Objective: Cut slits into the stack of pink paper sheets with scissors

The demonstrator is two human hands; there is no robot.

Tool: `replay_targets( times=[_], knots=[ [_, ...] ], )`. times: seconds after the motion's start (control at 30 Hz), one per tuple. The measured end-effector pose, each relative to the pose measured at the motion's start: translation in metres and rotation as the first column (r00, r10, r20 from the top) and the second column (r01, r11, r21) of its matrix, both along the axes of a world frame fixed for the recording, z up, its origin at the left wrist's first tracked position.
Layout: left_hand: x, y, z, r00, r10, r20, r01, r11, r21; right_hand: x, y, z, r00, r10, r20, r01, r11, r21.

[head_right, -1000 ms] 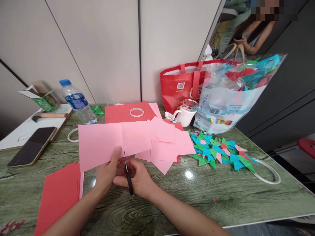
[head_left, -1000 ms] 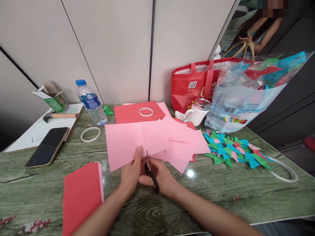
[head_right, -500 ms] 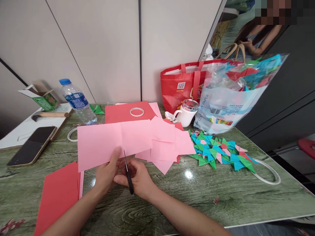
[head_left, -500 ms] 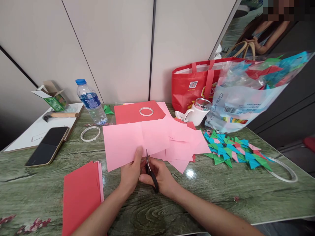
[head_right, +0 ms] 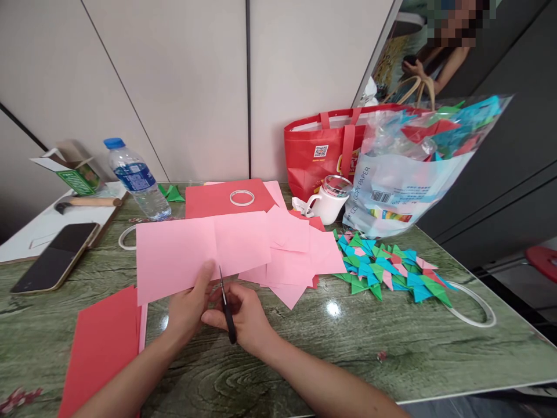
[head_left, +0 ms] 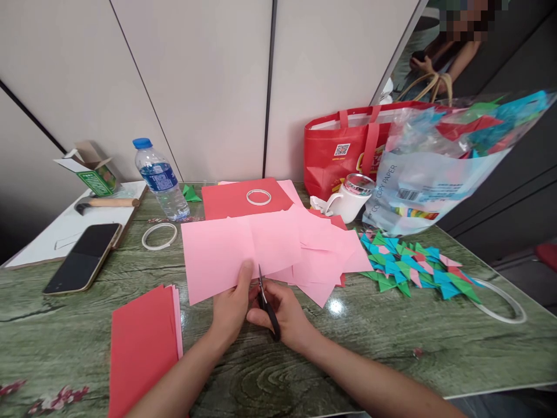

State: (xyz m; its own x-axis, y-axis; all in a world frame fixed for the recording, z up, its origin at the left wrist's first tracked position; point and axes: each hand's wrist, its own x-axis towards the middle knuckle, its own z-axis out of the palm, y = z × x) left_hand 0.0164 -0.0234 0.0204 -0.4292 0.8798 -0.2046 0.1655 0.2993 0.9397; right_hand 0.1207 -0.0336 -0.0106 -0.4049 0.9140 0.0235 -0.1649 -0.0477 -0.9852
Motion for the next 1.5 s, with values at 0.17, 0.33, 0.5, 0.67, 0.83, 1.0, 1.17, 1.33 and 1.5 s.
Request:
replay_targets(
  times=[0.17,0.33,0.5,0.67,0.83,1.0,1.17,1.33,1.5],
  knots=[
    [-0.0002,-0.0004,-0.0014,1.000,0.001,0.015,-0.001,1.000,0.000,-0.0010,-0.0013,-0.0033,0.999,-0.023,-0.029,0.022,1.000,-0.014],
    [0.0000,-0.0007,-0.0023,1.000,-0.009,0.015,0.009,1.000,0.016,-0.0015,-0.0022,-0.0038,1.000,-0.022,-0.003,0.022,0.997,-0.078],
    [0.0017,-0.0015,-0.0033,1.000,-0.008,0.018,0.007,0.999,0.050,-0.0011,-0.0005,-0.0008,0.998,-0.030,-0.053,0.028,0.998,-0.050],
    [0.0021,-0.0020,-0.0058,0.999,0.000,0.043,-0.004,0.996,0.090,-0.0002,0.0008,-0.0003,0.999,-0.018,-0.032,0.017,0.999,-0.035],
    [0.0027,-0.0029,-0.0043,0.997,-0.001,0.072,-0.003,0.999,0.055,0.0005,0.0001,0.0017,0.999,-0.039,-0.011,0.038,0.999,-0.017],
    [0.0036,-0.0034,-0.0057,0.997,0.012,0.078,-0.017,0.998,0.063,0.0004,-0.0008,0.0016,0.998,-0.064,0.008,0.064,0.998,-0.013],
    [0.0031,-0.0038,-0.0066,0.997,-0.006,0.075,0.001,0.998,0.066,0.0001,-0.0019,-0.0002,0.997,-0.073,-0.034,0.073,0.997,-0.029],
    [0.0028,-0.0040,-0.0093,0.997,-0.014,0.079,0.007,0.997,0.082,0.0000,-0.0021,-0.0012,0.996,-0.085,-0.031,0.084,0.996,-0.013],
    [0.0036,-0.0038,-0.0097,0.995,-0.023,0.100,0.012,0.994,0.109,-0.0006,-0.0022,-0.0010,0.995,-0.095,-0.031,0.094,0.995,-0.022]
  ],
)
